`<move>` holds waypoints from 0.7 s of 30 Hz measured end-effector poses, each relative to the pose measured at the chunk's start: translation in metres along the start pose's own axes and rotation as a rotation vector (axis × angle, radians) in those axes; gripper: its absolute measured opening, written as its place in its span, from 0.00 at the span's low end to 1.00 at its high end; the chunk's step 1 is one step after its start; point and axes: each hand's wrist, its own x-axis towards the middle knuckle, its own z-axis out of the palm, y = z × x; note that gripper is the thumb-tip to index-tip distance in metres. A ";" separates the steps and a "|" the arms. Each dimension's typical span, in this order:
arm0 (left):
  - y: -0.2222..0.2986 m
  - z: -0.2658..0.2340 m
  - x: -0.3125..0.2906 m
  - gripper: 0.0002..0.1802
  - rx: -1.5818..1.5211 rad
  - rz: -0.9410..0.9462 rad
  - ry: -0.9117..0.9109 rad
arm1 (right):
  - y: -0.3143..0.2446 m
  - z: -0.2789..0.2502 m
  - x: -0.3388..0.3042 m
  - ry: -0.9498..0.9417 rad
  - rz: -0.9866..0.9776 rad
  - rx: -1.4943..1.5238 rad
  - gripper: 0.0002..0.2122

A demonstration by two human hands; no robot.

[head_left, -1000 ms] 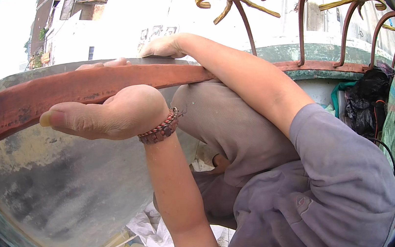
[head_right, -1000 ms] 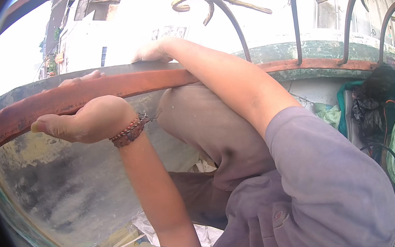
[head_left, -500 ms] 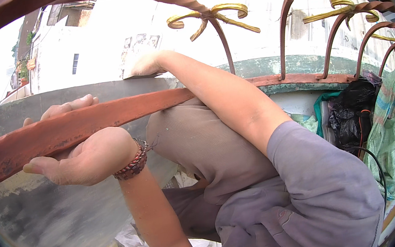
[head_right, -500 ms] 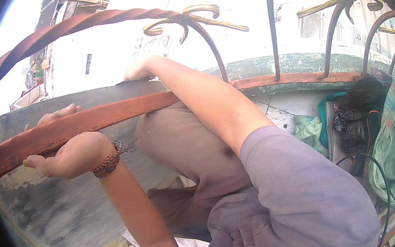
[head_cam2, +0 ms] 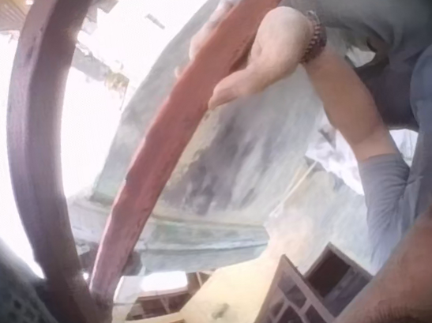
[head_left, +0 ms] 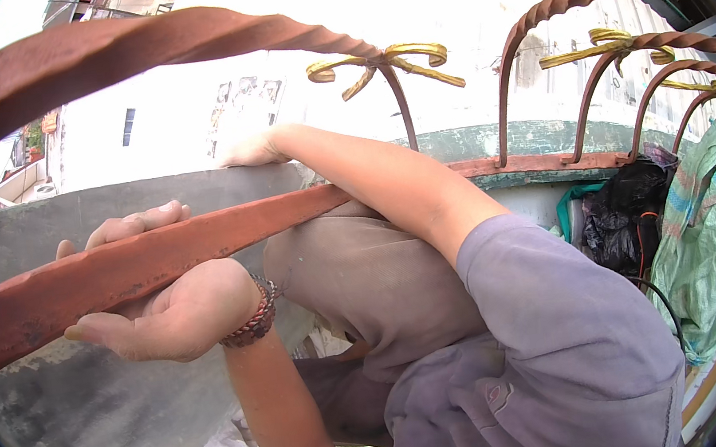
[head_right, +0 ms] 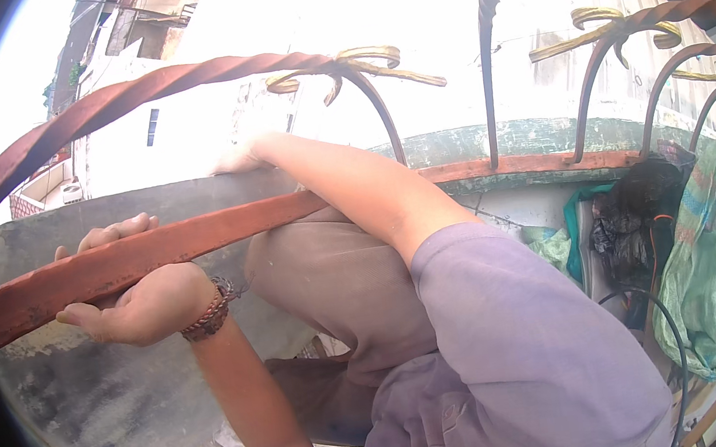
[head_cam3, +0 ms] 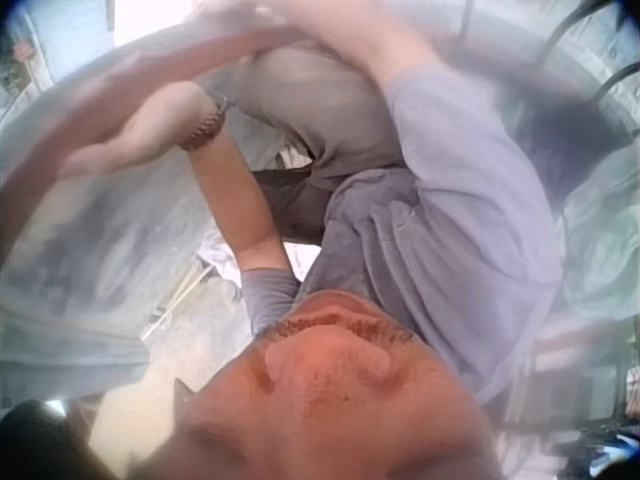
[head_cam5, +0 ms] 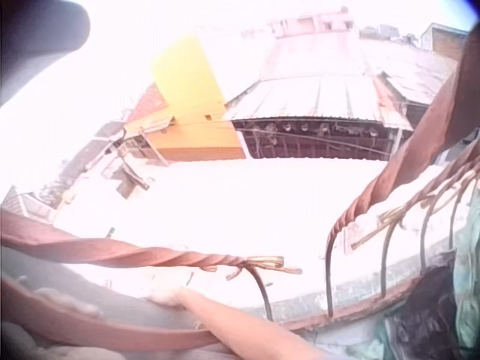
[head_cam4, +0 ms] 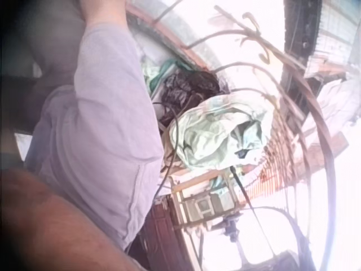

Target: The person uses a sanding block to sand a large, curved, weathered surface on a balcony. They move around the object, sanding different sections and edges while handling the sanding block with both hands.

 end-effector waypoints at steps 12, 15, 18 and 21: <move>-0.003 -0.001 0.000 0.34 -0.013 -0.043 -0.011 | -0.037 -0.001 0.008 -0.315 -0.109 0.362 0.29; -0.001 0.001 0.000 0.34 0.051 0.023 -0.033 | 0.054 -0.018 0.010 -0.024 0.163 -0.098 0.25; -0.006 -0.001 0.001 0.35 0.063 0.063 -0.049 | 0.056 -0.022 -0.003 -0.025 0.126 -0.135 0.28; -0.001 0.000 0.001 0.35 0.012 -0.022 -0.007 | 0.003 -0.001 0.007 -0.089 0.066 0.242 0.30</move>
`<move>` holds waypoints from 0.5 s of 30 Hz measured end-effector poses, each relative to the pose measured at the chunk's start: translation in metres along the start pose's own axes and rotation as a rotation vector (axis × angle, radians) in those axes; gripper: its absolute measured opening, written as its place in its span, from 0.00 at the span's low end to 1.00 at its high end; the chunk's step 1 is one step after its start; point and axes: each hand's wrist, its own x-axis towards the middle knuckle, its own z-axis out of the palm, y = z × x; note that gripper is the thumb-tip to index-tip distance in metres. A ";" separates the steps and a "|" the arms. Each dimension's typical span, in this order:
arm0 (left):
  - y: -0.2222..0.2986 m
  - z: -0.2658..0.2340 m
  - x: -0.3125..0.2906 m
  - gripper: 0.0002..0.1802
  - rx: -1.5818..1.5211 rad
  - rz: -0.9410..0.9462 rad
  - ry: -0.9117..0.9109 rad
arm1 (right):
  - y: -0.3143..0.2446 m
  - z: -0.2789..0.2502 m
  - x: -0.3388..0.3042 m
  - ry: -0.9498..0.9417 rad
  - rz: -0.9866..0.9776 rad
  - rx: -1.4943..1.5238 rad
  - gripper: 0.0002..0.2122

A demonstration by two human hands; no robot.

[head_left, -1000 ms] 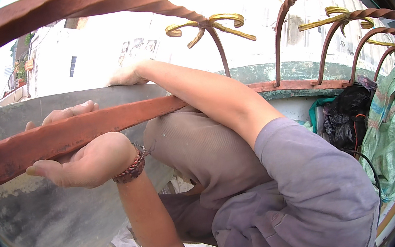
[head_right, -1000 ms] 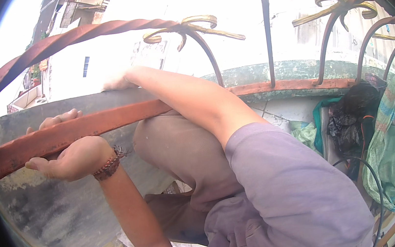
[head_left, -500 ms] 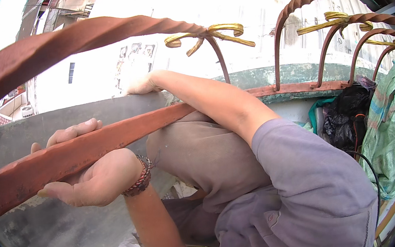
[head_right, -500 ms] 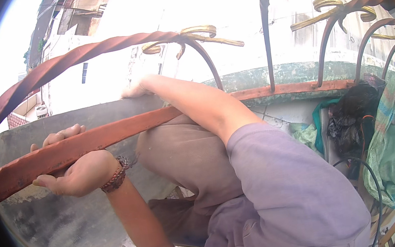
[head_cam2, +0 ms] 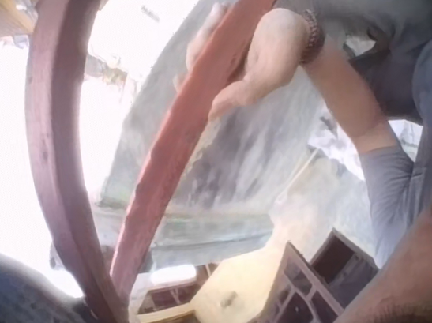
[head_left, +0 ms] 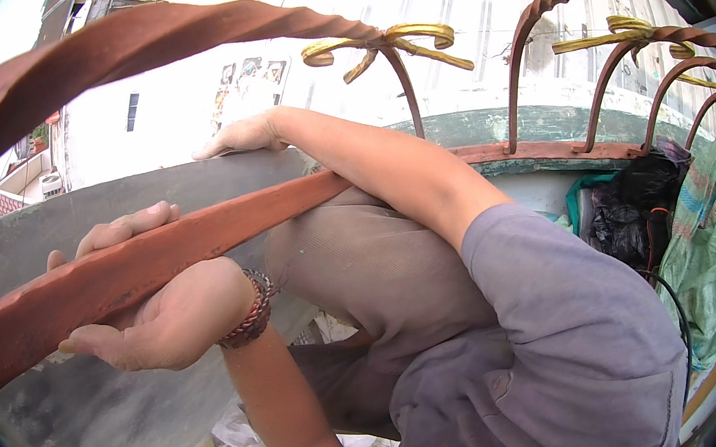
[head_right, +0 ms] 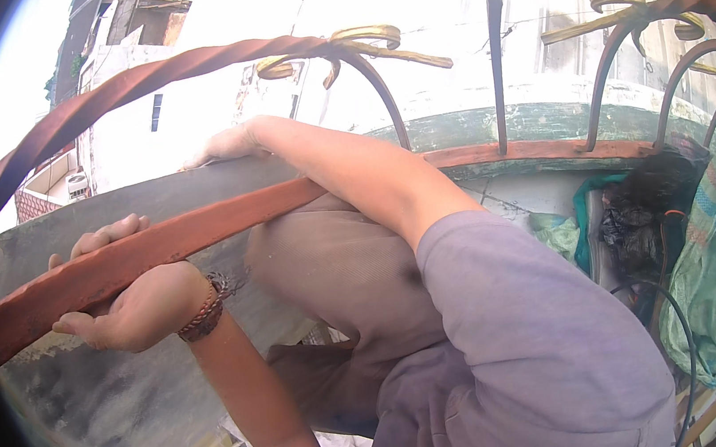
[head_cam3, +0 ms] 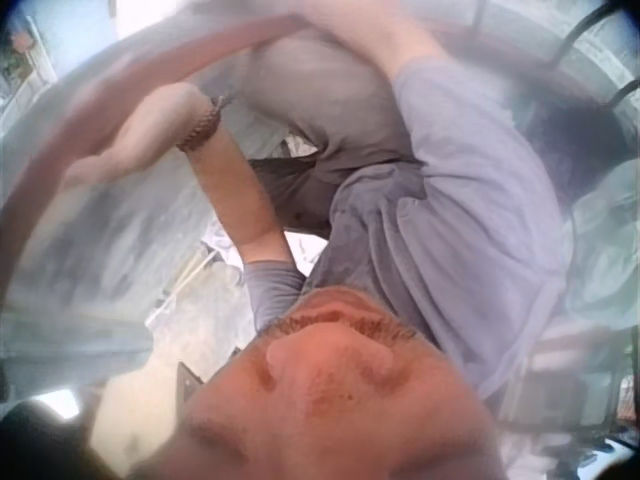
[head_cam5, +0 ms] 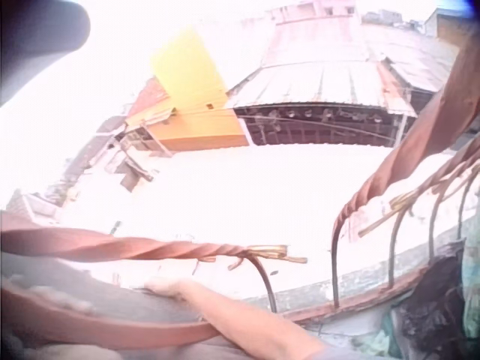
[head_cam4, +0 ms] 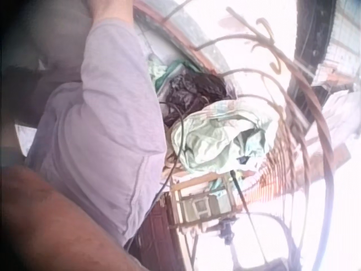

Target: The person uses a sanding block to sand a large, curved, weathered surface on a balcony. They move around the object, sanding different sections and edges while handling the sanding block with both hands.

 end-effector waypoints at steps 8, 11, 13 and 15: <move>-0.002 -0.003 0.004 0.34 0.070 0.059 -0.048 | 0.060 -0.032 -0.013 0.087 -0.003 -0.249 0.27; 0.001 0.002 0.002 0.34 0.069 0.029 -0.041 | 0.082 -0.047 0.003 0.034 0.227 -0.267 0.27; 0.001 0.000 0.001 0.34 0.076 0.009 -0.006 | 0.033 -0.011 -0.010 0.039 0.172 -0.216 0.26; -0.001 0.001 0.000 0.35 0.048 -0.001 -0.001 | -0.019 0.017 -0.033 0.043 0.072 -0.068 0.26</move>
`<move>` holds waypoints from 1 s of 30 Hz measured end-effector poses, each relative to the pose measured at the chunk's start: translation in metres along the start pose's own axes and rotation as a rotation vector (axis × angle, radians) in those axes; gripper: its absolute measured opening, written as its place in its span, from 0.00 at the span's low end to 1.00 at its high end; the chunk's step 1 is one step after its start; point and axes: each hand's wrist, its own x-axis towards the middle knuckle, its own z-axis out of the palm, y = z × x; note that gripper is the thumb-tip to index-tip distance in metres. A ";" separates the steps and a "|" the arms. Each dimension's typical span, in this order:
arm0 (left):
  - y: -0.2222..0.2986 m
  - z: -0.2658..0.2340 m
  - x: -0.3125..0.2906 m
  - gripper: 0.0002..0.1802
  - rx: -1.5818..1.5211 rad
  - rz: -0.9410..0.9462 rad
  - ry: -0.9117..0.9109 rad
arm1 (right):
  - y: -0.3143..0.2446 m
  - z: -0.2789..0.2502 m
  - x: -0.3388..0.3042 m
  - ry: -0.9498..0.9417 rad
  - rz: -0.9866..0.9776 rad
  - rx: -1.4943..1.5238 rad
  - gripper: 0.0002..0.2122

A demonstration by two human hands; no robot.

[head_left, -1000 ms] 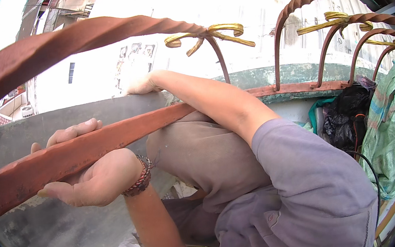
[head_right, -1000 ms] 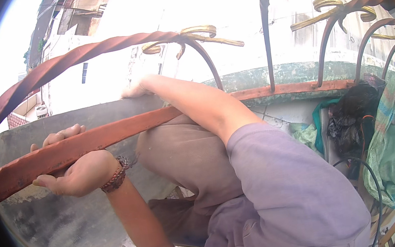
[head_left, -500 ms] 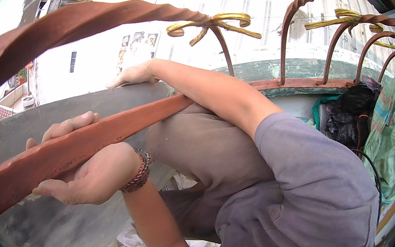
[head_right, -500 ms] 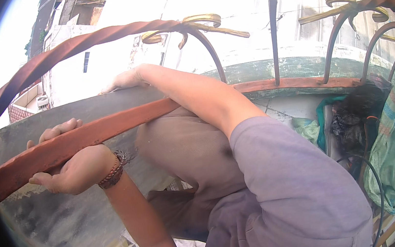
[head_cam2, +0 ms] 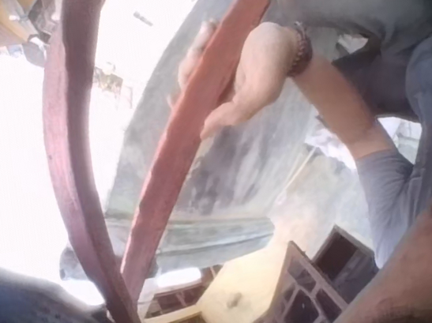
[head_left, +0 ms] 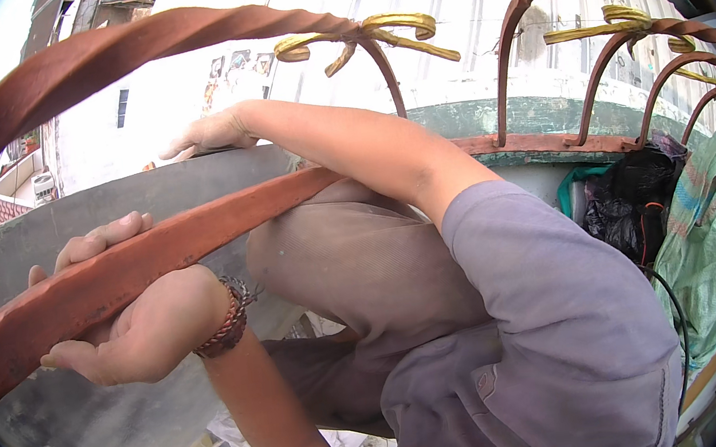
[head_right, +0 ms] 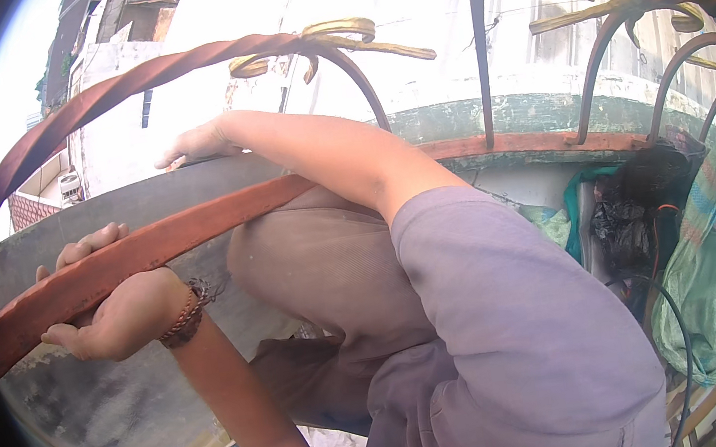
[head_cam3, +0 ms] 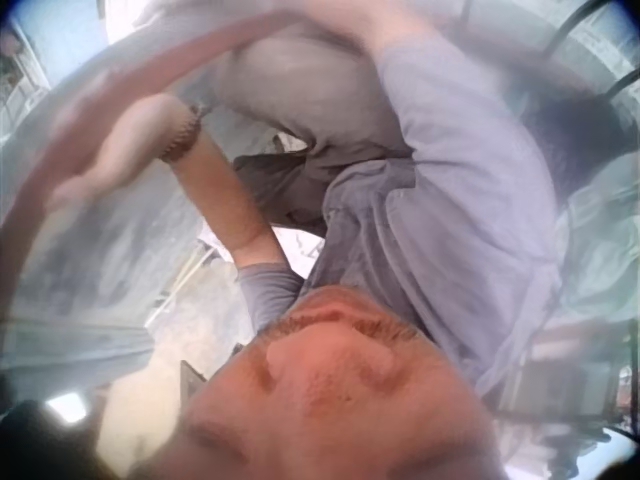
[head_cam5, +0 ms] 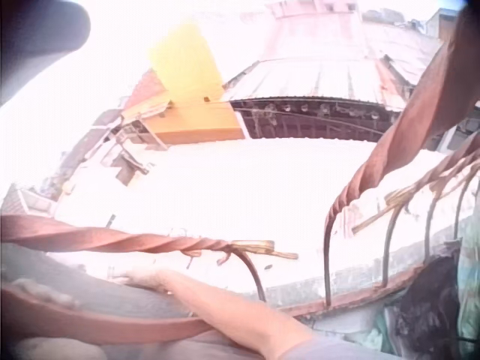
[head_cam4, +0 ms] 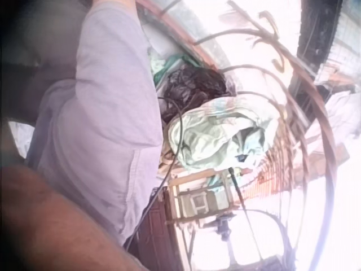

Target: The person uses a sanding block to sand a large, curved, weathered surface on a balcony. They move around the object, sanding different sections and edges while handling the sanding block with both hands.

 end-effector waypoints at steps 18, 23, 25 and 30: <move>-0.003 -0.008 -0.004 0.30 -0.156 -0.041 -0.039 | -0.053 0.020 0.026 -0.170 -0.079 0.157 0.26; -0.025 -0.020 -0.015 0.27 -0.303 0.051 -0.254 | -0.012 0.005 0.028 -0.089 -0.030 0.083 0.25; -0.045 -0.047 -0.023 0.27 -0.298 0.027 -0.422 | -0.020 0.007 0.034 -0.109 -0.044 0.066 0.25; -0.085 -0.104 -0.025 0.26 -0.013 -0.373 -0.607 | -0.068 0.001 0.044 -0.211 -0.140 0.042 0.24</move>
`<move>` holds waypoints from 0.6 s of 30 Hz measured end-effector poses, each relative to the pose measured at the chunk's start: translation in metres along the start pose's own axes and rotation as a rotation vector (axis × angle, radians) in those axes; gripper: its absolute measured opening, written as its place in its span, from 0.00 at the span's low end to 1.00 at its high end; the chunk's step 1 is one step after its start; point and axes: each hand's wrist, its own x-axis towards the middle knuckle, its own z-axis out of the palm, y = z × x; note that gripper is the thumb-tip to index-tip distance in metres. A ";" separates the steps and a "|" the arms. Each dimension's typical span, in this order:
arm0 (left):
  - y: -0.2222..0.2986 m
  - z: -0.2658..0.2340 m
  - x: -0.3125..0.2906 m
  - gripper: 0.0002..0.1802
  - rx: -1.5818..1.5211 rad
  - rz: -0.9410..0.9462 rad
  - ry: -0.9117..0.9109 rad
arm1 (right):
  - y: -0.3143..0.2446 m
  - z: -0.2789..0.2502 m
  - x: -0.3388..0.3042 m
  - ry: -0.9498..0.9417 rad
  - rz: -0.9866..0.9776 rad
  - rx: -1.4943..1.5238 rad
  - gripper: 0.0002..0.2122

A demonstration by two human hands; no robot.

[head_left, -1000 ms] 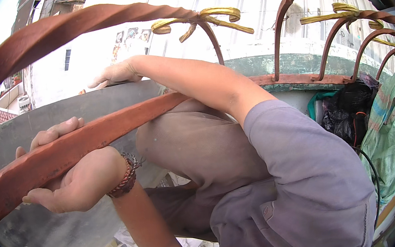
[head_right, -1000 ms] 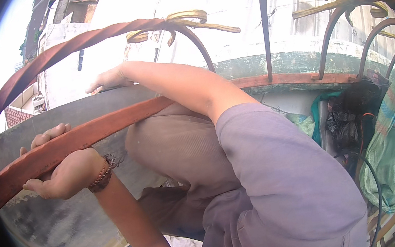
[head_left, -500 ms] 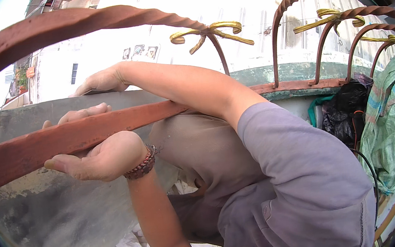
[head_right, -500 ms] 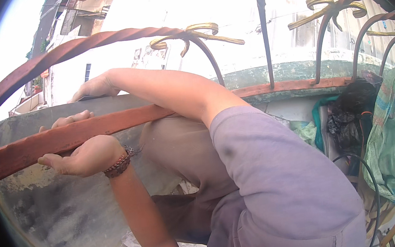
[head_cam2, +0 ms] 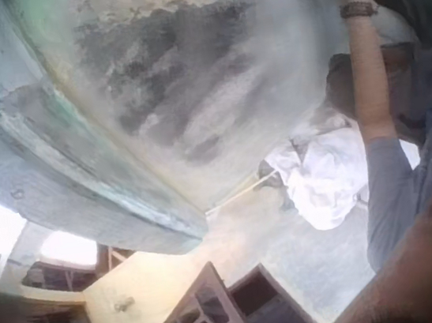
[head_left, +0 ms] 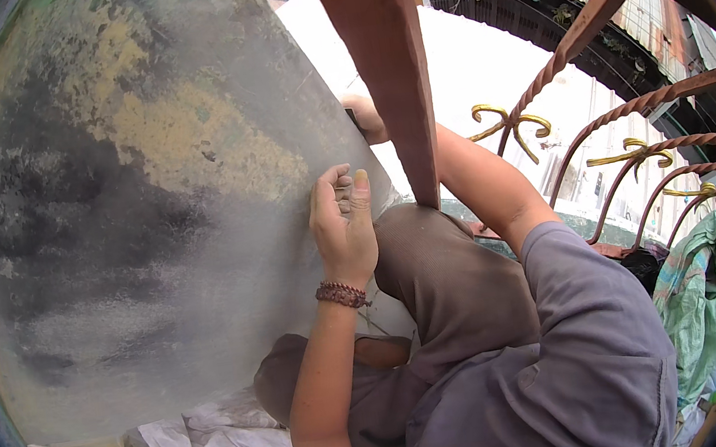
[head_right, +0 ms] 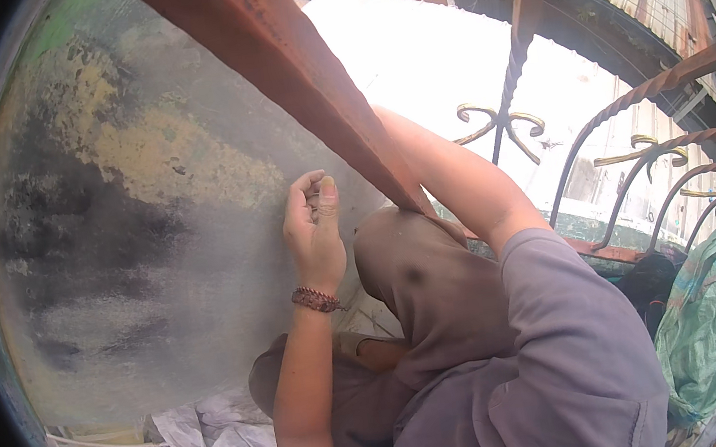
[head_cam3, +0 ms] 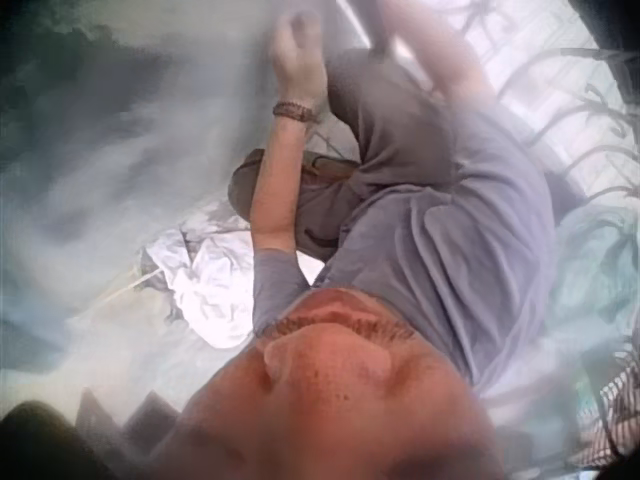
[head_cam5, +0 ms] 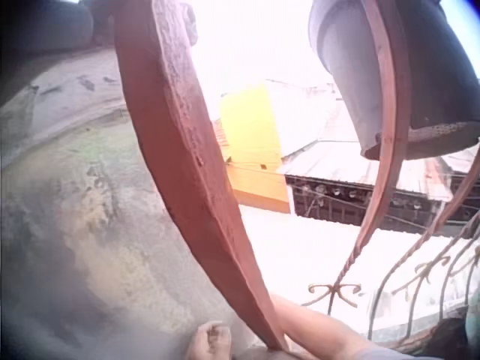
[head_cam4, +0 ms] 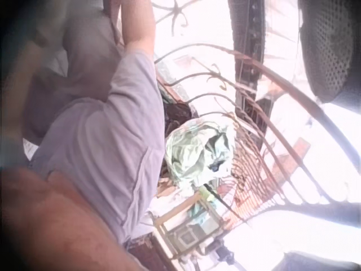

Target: The person uses a sanding block to sand a large, curved, weathered surface on a balcony. They move around the object, sanding different sections and edges while handling the sanding block with both hands.

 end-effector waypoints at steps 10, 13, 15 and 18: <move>0.028 -0.033 -0.004 0.18 0.323 0.295 -0.042 | 0.095 -0.013 0.008 0.044 0.169 -0.010 0.22; 0.012 -0.028 -0.009 0.16 0.462 0.459 -0.017 | 0.084 -0.029 0.041 -0.193 0.155 0.049 0.22; 0.010 -0.023 -0.016 0.16 0.494 0.478 -0.047 | 0.076 -0.043 0.043 -0.410 0.174 0.138 0.21; 0.004 -0.016 -0.010 0.16 0.499 0.440 -0.082 | 0.079 -0.026 0.030 -0.250 0.044 0.092 0.19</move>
